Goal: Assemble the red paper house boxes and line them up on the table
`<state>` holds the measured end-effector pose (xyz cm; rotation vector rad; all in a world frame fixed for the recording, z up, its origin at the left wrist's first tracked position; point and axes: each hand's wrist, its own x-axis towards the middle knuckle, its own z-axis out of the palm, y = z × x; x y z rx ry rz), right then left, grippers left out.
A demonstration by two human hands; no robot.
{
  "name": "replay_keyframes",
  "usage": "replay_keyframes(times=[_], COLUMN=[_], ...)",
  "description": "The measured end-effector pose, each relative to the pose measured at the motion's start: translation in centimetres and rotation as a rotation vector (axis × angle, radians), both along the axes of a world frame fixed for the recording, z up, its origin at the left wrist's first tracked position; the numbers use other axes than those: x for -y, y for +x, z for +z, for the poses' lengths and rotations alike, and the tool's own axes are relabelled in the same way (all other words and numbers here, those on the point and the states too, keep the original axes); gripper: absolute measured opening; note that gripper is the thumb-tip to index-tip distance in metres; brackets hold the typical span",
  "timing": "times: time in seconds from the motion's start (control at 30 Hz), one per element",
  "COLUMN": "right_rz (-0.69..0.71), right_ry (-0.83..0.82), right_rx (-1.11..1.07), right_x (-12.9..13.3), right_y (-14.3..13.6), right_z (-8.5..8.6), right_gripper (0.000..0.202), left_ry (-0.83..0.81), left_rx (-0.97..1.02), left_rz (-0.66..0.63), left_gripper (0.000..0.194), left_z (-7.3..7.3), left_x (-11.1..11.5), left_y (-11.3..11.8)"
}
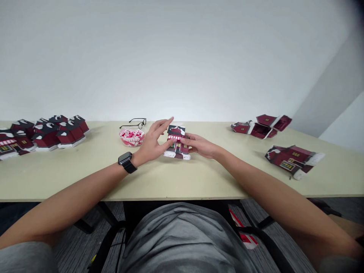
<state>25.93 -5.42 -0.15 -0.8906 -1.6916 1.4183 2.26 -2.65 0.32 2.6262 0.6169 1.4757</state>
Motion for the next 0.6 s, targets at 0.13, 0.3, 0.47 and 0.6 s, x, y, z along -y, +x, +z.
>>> replay_keyframes(times=[0.13,0.3,0.47,0.6], right_rz=[-0.002,0.010,0.006,0.000], right_ry=[0.007,0.029,0.111,0.153], right_rx=[0.027,0.061,0.055,0.048], right_x=[0.14,-0.22,-0.28,-0.24], right_y=[0.00,0.13,-0.13,-0.09], right_z=[0.23,-0.26,-0.51,-0.39], right_gripper=[0.058,0.054,0.056,0.053], left_ry=[-0.365,-0.565,-0.577,-0.577], left_rx=[-0.047,-0.045,-0.054,-0.069], left_rz=[-0.106,-0.216,-0.230,-0.248], left_gripper=[0.081,0.047,0.045,0.047], left_z=[-0.50,-0.43,0.00,0.04], left_x=[-0.36,-0.27,-0.06,-0.01], left_y=[0.05,0.24,0.23,0.12])
